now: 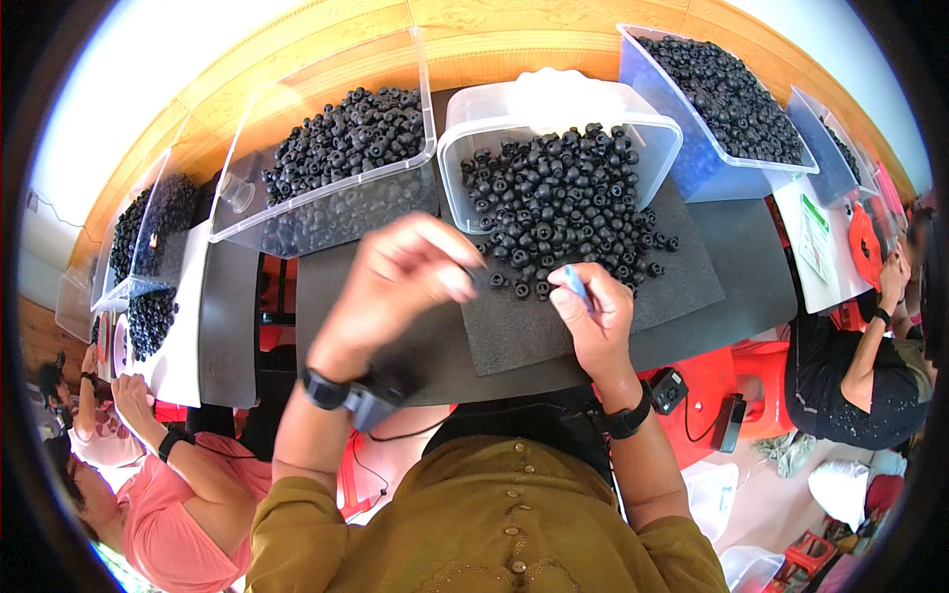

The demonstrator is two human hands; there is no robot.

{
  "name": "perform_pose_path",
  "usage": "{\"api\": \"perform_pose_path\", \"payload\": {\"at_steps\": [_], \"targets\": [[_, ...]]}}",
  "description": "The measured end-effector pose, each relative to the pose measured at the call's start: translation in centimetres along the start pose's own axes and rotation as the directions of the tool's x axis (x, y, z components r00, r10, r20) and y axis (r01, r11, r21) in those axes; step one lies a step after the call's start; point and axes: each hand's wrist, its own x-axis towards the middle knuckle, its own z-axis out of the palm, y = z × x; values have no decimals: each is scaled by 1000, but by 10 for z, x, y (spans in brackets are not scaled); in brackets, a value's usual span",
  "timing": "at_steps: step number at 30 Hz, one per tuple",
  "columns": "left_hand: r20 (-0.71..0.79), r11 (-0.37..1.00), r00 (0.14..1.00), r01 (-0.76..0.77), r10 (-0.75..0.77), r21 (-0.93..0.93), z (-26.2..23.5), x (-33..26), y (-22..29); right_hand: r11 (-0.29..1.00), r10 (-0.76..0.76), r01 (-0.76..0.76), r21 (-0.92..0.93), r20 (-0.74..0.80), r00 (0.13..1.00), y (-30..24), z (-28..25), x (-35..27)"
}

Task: Sort and inspect small black rubber or plastic components at a manufacturing workstation.

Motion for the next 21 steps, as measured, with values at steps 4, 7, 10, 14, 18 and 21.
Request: {"api": "perform_pose_path", "payload": {"at_steps": [4,7,10,14,18,21], "targets": [[-358,905,861,-231,362,358,-52,30,51,998,20,-21,-53,-12,1000,-2,-4,-1],[-283,625,806,-134,520,769,-60,36,53,997,-21,20,-78,-10,1000,-2,-2,-1],[-7,273,804,-194,594,942,-24,24,38,998,-17,15,-64,-23,1000,-1,-1,-2],[70,566,983,-154,168,810,15,5,-16,996,23,-22,-87,9,1000,-5,-1,-3],[173,504,974,-224,146,834,15,15,-46,997,29,-29,-73,-9,1000,-4,-3,-3],[287,514,954,-290,87,808,9,17,-50,998,52,-52,-43,-21,998,-1,-2,-4]]}}
